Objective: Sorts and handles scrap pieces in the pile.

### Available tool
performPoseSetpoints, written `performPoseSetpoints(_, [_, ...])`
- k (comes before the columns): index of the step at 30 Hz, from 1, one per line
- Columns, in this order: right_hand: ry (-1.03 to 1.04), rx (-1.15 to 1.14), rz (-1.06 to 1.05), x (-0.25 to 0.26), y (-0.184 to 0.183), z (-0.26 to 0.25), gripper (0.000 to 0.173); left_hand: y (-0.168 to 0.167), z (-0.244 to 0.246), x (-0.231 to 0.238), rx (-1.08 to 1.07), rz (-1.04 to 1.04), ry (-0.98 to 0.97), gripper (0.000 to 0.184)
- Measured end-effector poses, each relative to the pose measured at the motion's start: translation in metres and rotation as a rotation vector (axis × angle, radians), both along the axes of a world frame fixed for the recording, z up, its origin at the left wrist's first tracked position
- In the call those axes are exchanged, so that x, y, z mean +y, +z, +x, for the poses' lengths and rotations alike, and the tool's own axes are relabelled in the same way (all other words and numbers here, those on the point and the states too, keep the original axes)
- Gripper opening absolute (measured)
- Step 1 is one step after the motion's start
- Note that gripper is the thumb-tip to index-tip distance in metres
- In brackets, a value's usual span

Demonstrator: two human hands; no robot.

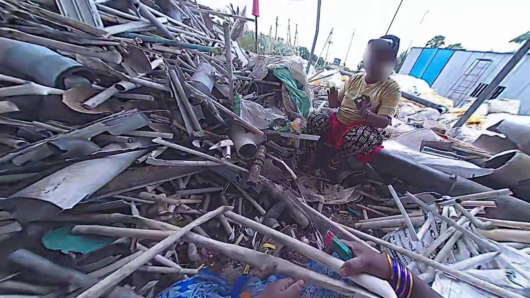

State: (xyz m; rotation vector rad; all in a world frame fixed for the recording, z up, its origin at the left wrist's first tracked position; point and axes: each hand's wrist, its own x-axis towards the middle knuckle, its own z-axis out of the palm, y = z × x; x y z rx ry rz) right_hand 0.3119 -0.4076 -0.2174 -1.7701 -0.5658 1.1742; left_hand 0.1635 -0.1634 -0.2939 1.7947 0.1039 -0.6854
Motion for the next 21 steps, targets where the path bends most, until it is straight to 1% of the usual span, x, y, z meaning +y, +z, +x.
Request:
performPoseSetpoints(2, [0.009,0.007,0.052,-0.005,-0.004,0.006,0.058,0.006,0.006,0.015,-0.059,0.408,-0.121,0.058])
performPoseSetpoints(3, [0.001,0.014,0.079,-0.008,-0.004,0.009,0.056,0.013,0.007,0.022,-0.042,0.569,-0.106,0.058])
performPoseSetpoints(4, [-0.010,0.018,0.098,-0.012,-0.003,0.012,0.056,0.019,0.004,0.029,-0.049,0.666,-0.022,0.057])
performPoseSetpoints(5, [-0.020,0.023,0.118,-0.017,0.000,0.015,0.057,0.021,-0.001,0.037,-0.098,0.718,0.092,0.055])
performPoseSetpoints(6, [-0.028,0.019,0.127,-0.022,0.005,0.016,0.056,0.019,-0.006,0.045,-0.194,0.754,0.197,0.055])
performPoseSetpoints(7, [-0.028,0.030,0.147,-0.027,0.009,0.017,0.057,0.013,-0.010,0.053,-0.262,0.791,0.245,0.062])
performPoseSetpoints(9, [0.004,0.090,0.215,-0.038,0.014,0.020,0.050,-0.007,-0.015,0.068,-0.294,0.827,0.228,0.079])
performPoseSetpoints(11, [0.029,0.172,0.303,-0.046,0.017,0.019,0.040,-0.028,-0.017,0.074,-0.220,0.876,0.124,0.082])
performPoseSetpoints(12, [0.041,0.192,0.339,-0.052,0.019,0.019,0.036,-0.035,-0.017,0.073,-0.171,0.909,0.059,0.080])
performPoseSetpoints(13, [0.043,0.189,0.357,-0.059,0.021,0.018,0.035,-0.040,-0.016,0.071,-0.137,0.932,0.016,0.074])
performPoseSetpoints(15, [0.007,0.146,0.367,-0.077,0.029,0.016,0.031,-0.048,-0.013,0.071,-0.111,0.967,-0.004,0.052])
performPoseSetpoints(16, [-0.049,0.121,0.352,-0.086,0.034,0.013,0.027,-0.049,-0.012,0.072,-0.101,0.981,-0.011,0.044])
performPoseSetpoints(17, [-0.144,0.101,0.332,-0.091,0.043,0.004,0.019,-0.047,-0.011,0.073,-0.102,0.998,-0.007,0.043])
performPoseSetpoints(18, [-0.287,0.041,0.260,-0.086,0.057,-0.011,0.015,-0.045,-0.011,0.074,-0.122,1.010,0.010,0.045])
performPoseSetpoints(19, [-0.440,-0.011,0.203,-0.082,0.065,-0.024,0.020,-0.043,-0.009,0.074,-0.145,1.013,0.031,0.047])
performPoseSetpoints(20, [-0.588,-0.036,0.189,-0.082,0.061,-0.032,0.025,-0.041,-0.008,0.072,-0.171,1.000,0.057,0.047])
performPoseSetpoints(21, [-0.681,-0.060,0.220,-0.083,0.053,-0.037,0.029,-0.041,-0.006,0.070,-0.180,0.966,0.085,0.046])
